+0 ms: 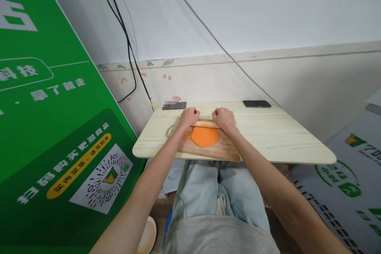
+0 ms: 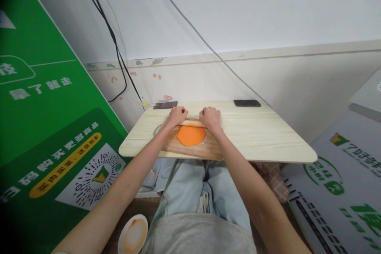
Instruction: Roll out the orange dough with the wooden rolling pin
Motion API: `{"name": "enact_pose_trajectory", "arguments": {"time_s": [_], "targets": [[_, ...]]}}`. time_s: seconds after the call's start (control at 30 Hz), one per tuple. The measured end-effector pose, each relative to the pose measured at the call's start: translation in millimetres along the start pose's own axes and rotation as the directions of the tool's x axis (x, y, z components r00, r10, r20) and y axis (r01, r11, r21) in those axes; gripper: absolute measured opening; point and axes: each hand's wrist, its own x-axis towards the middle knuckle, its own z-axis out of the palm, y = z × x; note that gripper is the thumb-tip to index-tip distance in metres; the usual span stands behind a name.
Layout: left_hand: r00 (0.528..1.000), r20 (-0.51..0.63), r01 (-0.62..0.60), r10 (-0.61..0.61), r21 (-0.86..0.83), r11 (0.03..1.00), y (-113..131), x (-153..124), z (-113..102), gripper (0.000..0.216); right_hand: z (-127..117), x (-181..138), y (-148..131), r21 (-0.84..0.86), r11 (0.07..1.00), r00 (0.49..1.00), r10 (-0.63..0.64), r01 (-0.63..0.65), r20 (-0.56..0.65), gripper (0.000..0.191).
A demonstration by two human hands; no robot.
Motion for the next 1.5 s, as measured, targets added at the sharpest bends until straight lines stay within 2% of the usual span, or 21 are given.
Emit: {"name": "enact_pose_trajectory", "arguments": {"time_s": [0.1,0.23,0.43,0.87,1.23,1.5], "targets": [[1.0,-0.003,-0.014,0.014,-0.003,1.0,-2,-4,0,0.036,2,-15,-2,0.019,0.999,0.998,0.035,-0.034,-0.06,0.051],[0.999,0.016,-0.038,0.038,0.013,0.999,-2,-5,-1,0.036,3,-20,-4,0.031,0.998,0.998,0.051,-0.05,-0.029,0.055],[1.0,0.011,-0.006,0.006,0.02,1.0,-1,-4,0,0.037,0,-2,-2,0.025,0.999,0.999,0.038,-0.038,0.031,0.047],[1.0,0.005,-0.018,0.017,0.058,0.998,0,3,4,0.04,-1,36,2,0.002,1.0,0.99,0.021,-0.022,0.142,0.043],[1.0,0.028,-0.014,0.012,0.071,0.997,3,1,0,0.042,0,33,1,-0.018,1.0,0.995,0.004,-0.002,0.096,0.045],[0.998,0.062,-0.03,0.022,0.136,0.99,8,-10,-5,0.044,3,18,1,-0.032,0.999,0.999,-0.012,0.013,0.033,0.048]]}}
